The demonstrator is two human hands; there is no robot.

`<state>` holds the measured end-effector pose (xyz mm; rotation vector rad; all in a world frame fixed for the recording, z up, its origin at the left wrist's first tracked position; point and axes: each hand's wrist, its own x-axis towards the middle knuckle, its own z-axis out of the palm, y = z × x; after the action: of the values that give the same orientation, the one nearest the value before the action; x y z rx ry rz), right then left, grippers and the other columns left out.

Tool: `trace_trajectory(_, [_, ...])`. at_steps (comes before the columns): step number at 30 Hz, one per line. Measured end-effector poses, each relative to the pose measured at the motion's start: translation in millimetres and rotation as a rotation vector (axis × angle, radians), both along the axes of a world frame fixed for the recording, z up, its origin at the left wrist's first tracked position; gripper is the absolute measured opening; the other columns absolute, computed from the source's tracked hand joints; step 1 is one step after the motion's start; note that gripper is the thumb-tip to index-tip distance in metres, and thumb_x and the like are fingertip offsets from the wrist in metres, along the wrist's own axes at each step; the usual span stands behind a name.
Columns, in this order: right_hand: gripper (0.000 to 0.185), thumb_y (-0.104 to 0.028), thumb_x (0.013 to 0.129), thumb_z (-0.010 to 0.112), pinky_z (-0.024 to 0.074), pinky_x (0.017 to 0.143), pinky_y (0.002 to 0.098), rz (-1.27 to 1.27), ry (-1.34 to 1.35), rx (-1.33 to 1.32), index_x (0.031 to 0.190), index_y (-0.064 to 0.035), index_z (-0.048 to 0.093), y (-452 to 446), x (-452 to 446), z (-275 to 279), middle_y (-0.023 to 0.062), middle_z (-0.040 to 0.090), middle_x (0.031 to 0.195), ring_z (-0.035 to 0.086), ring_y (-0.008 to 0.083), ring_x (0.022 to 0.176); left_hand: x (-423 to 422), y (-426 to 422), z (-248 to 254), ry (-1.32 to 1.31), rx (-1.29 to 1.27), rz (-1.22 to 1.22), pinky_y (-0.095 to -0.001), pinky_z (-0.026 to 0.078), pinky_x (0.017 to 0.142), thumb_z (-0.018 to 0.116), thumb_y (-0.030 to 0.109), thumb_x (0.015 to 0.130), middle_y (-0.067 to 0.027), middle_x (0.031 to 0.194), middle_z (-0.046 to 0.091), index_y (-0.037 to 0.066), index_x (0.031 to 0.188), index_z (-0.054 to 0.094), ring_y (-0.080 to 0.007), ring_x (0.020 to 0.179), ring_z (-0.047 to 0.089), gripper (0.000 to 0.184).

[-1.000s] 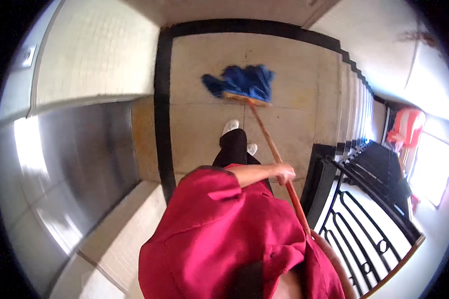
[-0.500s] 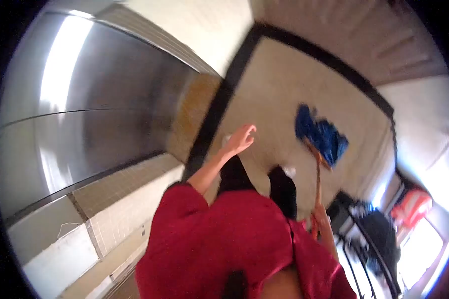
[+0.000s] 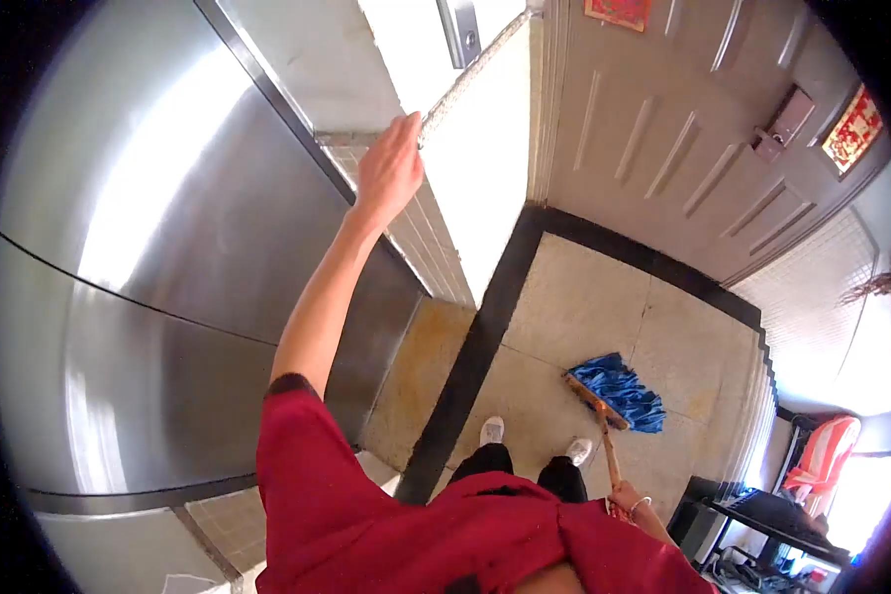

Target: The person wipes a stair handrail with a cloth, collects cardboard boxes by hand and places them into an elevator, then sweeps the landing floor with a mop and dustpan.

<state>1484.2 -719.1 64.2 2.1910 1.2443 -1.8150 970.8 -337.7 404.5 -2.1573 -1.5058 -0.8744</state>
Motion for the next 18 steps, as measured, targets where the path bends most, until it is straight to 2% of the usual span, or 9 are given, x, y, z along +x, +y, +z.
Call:
trace_trajectory(3, [0.014, -0.007, 0.064, 0.055, 0.0408, 0.037, 0.0306, -0.014, 0.123, -0.066, 0.072, -0.0005, 0.046, 7, -22, -19, 0.0077, 0.050, 0.053, 0.051, 0.0182, 0.042, 32, 49, 22, 0.098, -0.070, -0.004, -0.0345, 0.045, 0.070, 0.049, 0.001, 0.069, -0.0124, 0.114, 0.041, 0.004, 0.114, 0.034, -0.0267, 0.089, 0.051, 0.048])
trace_trajectory(5, [0.012, -0.008, 0.063, 0.054, 0.0423, 0.042, 0.0306, 0.606, 0.112, 0.176, 0.069, 0.0007, 0.049, 2, -23, -66, 0.0093, 0.052, 0.054, 0.052, 0.0185, 0.046, 48, 76, 33, 0.173, -0.098, 0.017, -0.0340, 0.046, 0.068, 0.048, 0.001, 0.069, -0.0120, 0.117, 0.039, 0.004, 0.115, 0.033, -0.0257, 0.086, 0.052, 0.048])
trace_trajectory(6, [0.012, -0.008, 0.063, 0.054, 0.0423, 0.042, 0.0306, 0.600, 0.116, 0.183, 0.069, 0.0007, 0.049, 2, -26, -68, 0.0093, 0.052, 0.054, 0.052, 0.0185, 0.046, 54, 90, 34, 0.284, -0.112, 0.087, -0.0345, 0.047, 0.066, 0.046, 0.001, 0.070, -0.0121, 0.120, 0.036, 0.004, 0.117, 0.032, -0.0251, 0.084, 0.054, 0.050])
trace_trajectory(8, [0.014, -0.009, 0.062, 0.054, 0.0436, 0.045, 0.0309, 0.216, -0.042, 0.054, 0.067, 0.0031, 0.049, 1, -39, -73, 0.0120, 0.054, 0.056, 0.054, 0.0196, 0.050, 58, 121, 30, 0.401, -0.123, 0.156, -0.0351, 0.048, 0.065, 0.045, 0.001, 0.070, -0.0122, 0.123, 0.033, 0.004, 0.119, 0.030, -0.0245, 0.082, 0.055, 0.052])
trace_trajectory(12, [0.016, -0.011, 0.061, 0.054, 0.0445, 0.047, 0.0330, 0.237, 0.021, 0.018, 0.066, 0.0042, 0.050, 6, -43, -58, 0.0159, 0.055, 0.060, 0.056, 0.0227, 0.054, 50, 182, 13, 0.700, -0.121, 0.360, -0.0350, 0.046, 0.067, 0.040, 0.008, 0.078, -0.0091, 0.130, 0.023, 0.016, 0.125, 0.025, -0.0250, 0.089, 0.052, 0.050])
trace_trajectory(14, [0.019, -0.013, 0.062, 0.053, 0.0454, 0.050, 0.0352, 0.312, -0.211, 0.029, 0.071, 0.0045, 0.052, 0, -48, -54, 0.0191, 0.056, 0.065, 0.057, 0.0265, 0.058, 49, 196, 15, 0.800, -0.237, 0.435, -0.0352, 0.047, 0.063, 0.039, 0.010, 0.079, -0.0080, 0.132, 0.018, 0.020, 0.126, 0.023, -0.0250, 0.093, 0.051, 0.050])
trace_trajectory(16, [0.021, -0.013, 0.063, 0.052, 0.0454, 0.053, 0.0381, 0.329, -0.206, 0.196, 0.075, 0.0049, 0.052, 1, -55, -37, 0.0226, 0.056, 0.069, 0.057, 0.0310, 0.064, 42, 212, 7, 0.889, -0.147, 0.445, -0.0361, 0.048, 0.056, 0.039, 0.012, 0.079, -0.0108, 0.123, 0.035, 0.015, 0.120, 0.033, -0.0243, 0.085, 0.055, 0.042])
trace_trajectory(17, [0.025, -0.013, 0.063, 0.051, 0.0450, 0.055, 0.0389, 0.307, -0.195, 0.122, 0.081, 0.0042, 0.051, 4, -59, -29, 0.0232, 0.055, 0.071, 0.056, 0.0329, 0.067, 42, 226, 5, 0.781, -0.256, 0.479, -0.0375, 0.048, 0.050, 0.040, 0.014, 0.079, -0.0110, 0.102, 0.052, 0.011, 0.109, 0.042, -0.0241, 0.072, 0.059, 0.031])
trace_trajectory(18, [0.030, -0.014, 0.063, 0.050, 0.0446, 0.057, 0.0398, 0.281, -0.189, 0.046, 0.088, 0.0035, 0.049, 10, -60, -19, 0.0238, 0.055, 0.072, 0.056, 0.0348, 0.070, 53, 205, 11, 0.782, -0.087, 0.444, -0.0378, 0.048, 0.047, 0.041, 0.015, 0.078, -0.0082, 0.082, 0.059, 0.009, 0.100, 0.046, -0.0236, 0.060, 0.060, 0.023])
